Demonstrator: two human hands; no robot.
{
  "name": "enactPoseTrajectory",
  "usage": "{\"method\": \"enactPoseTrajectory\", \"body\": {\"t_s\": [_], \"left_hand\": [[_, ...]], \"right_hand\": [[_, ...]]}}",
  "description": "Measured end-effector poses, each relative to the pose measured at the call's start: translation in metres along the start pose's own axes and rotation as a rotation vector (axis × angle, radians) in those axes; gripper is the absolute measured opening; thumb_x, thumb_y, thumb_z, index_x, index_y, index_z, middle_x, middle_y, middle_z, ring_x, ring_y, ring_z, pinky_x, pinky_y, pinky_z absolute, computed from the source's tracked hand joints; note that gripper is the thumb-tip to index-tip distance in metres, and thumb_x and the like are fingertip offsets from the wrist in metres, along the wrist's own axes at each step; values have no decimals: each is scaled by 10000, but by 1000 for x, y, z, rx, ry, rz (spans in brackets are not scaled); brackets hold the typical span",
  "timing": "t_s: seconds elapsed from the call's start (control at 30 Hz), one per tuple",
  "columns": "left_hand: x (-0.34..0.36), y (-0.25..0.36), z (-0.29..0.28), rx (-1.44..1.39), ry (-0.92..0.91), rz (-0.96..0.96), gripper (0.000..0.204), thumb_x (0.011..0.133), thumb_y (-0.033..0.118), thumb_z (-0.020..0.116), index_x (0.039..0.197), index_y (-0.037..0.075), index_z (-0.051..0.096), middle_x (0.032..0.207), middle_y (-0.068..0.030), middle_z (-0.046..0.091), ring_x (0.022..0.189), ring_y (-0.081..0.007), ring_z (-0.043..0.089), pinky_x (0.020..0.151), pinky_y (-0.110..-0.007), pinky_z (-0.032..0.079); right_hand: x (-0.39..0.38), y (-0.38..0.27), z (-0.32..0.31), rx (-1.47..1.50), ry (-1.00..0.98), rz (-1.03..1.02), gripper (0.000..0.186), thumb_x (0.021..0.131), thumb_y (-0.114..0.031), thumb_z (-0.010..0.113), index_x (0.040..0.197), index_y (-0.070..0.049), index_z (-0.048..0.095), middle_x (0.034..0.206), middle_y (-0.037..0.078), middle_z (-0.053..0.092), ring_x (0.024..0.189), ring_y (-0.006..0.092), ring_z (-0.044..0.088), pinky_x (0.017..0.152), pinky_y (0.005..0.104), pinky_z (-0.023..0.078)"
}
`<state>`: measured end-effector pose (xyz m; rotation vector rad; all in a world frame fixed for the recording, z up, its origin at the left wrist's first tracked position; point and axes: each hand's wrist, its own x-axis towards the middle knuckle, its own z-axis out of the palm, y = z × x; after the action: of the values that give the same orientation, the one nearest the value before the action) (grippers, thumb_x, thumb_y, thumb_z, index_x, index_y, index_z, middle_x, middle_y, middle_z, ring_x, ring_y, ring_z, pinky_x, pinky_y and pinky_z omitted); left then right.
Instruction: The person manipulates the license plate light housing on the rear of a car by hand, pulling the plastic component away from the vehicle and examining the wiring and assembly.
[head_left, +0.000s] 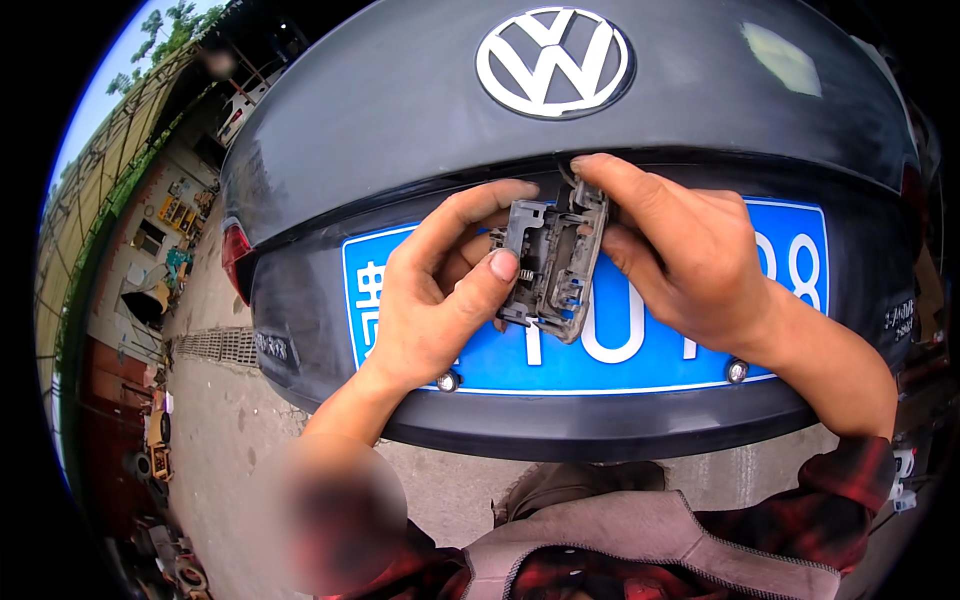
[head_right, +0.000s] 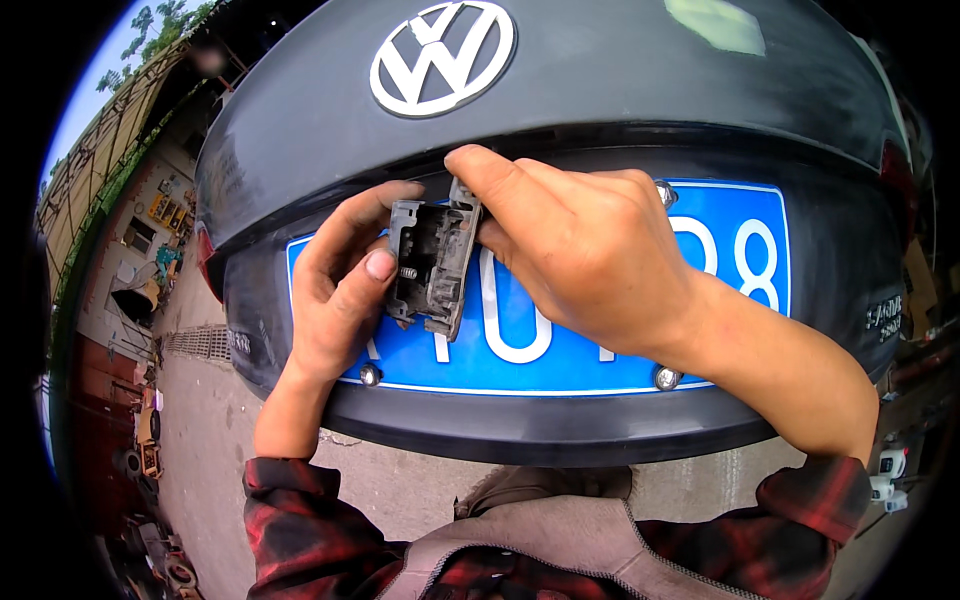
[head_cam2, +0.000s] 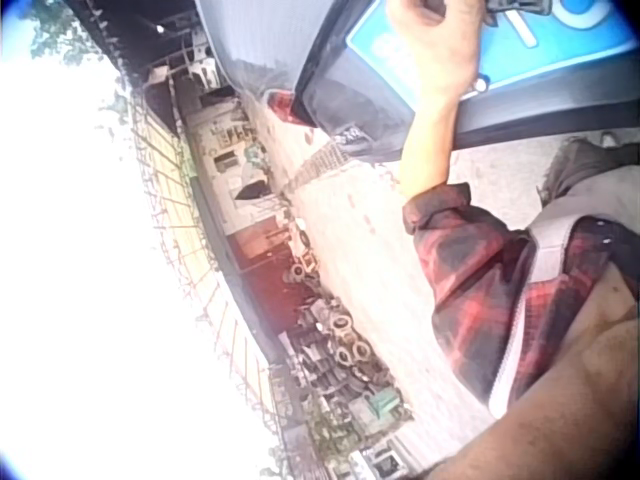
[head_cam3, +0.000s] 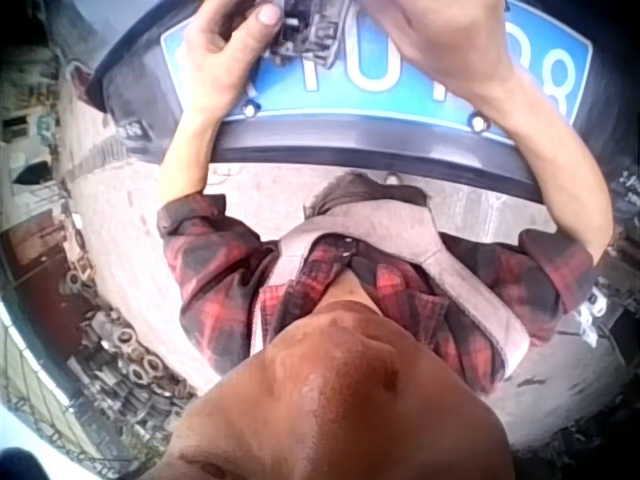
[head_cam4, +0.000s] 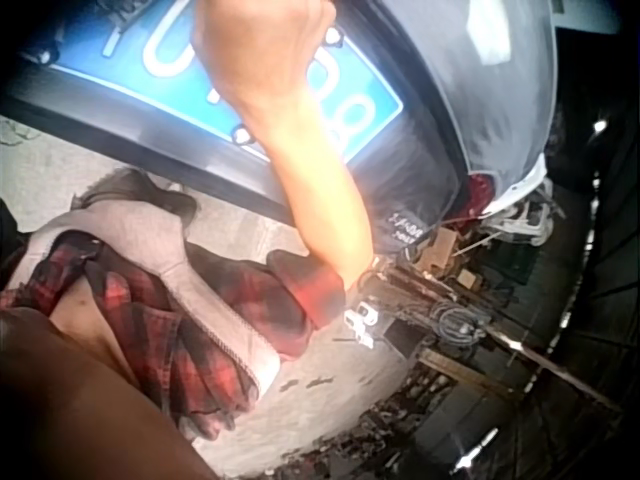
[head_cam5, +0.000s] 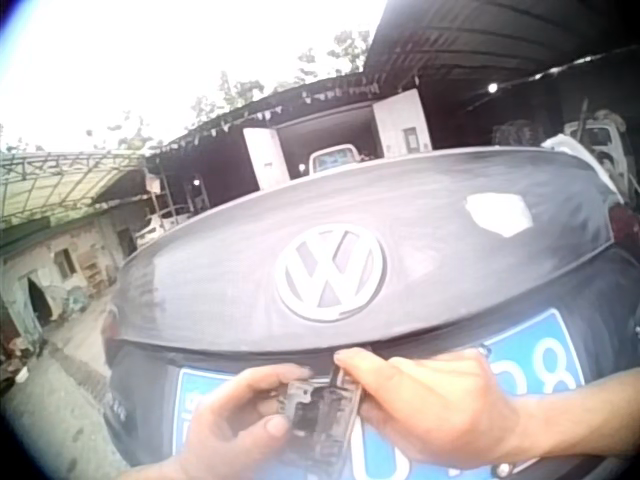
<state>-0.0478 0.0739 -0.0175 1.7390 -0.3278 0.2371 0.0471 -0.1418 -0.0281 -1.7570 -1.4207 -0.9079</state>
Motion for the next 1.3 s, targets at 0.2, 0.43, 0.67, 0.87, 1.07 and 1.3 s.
{"method": "enactPoseTrajectory", "body": {"t_s": [0.2,0.43,0.67,0.87,1.07,1.3], "left_hand": [[1,-5,-8,6,-3,28,517,966,223,641,1381,-42,484,1111,-111,653,832,-66,591,682,-200,478],[0,-1,-2,-70,1,50,535,962,217,657,1385,-54,474,1168,-137,638,979,-108,623,801,-221,499],[0,-2,-3,-58,2,71,537,957,217,664,1386,-48,480,1180,-141,634,940,-100,623,759,-217,497],[0,-2,-8,-60,-16,53,526,955,230,664,1373,-40,496,1151,-125,641,799,-60,578,634,-197,460],[1,-5,-8,-108,-13,47,527,956,247,658,1368,-38,497,1138,-126,643,785,-65,584,611,-205,470],[2,-3,-8,-103,23,26,607,918,322,673,1357,-59,501,1237,-163,606,1158,-190,581,1035,-331,441]], "right_hand": [[0,4,4,-16,76,-30,478,709,59,728,1173,43,612,823,147,677,651,288,677,539,349,529],[1,1,2,16,22,-8,527,742,120,713,1252,52,598,833,166,687,645,244,692,574,316,529],[1,-1,2,31,29,-2,534,741,130,704,1258,53,593,778,145,660,612,233,665,556,311,504],[1,-3,1,-3,-5,29,512,741,93,707,1236,59,578,813,167,671,651,284,680,577,344,528],[-1,-4,2,43,-43,69,536,791,121,672,1300,56,519,808,146,658,644,239,668,581,314,516],[-6,-5,-2,31,-122,131,560,829,133,655,1351,46,471,804,117,644,643,177,649,575,272,498]]}}
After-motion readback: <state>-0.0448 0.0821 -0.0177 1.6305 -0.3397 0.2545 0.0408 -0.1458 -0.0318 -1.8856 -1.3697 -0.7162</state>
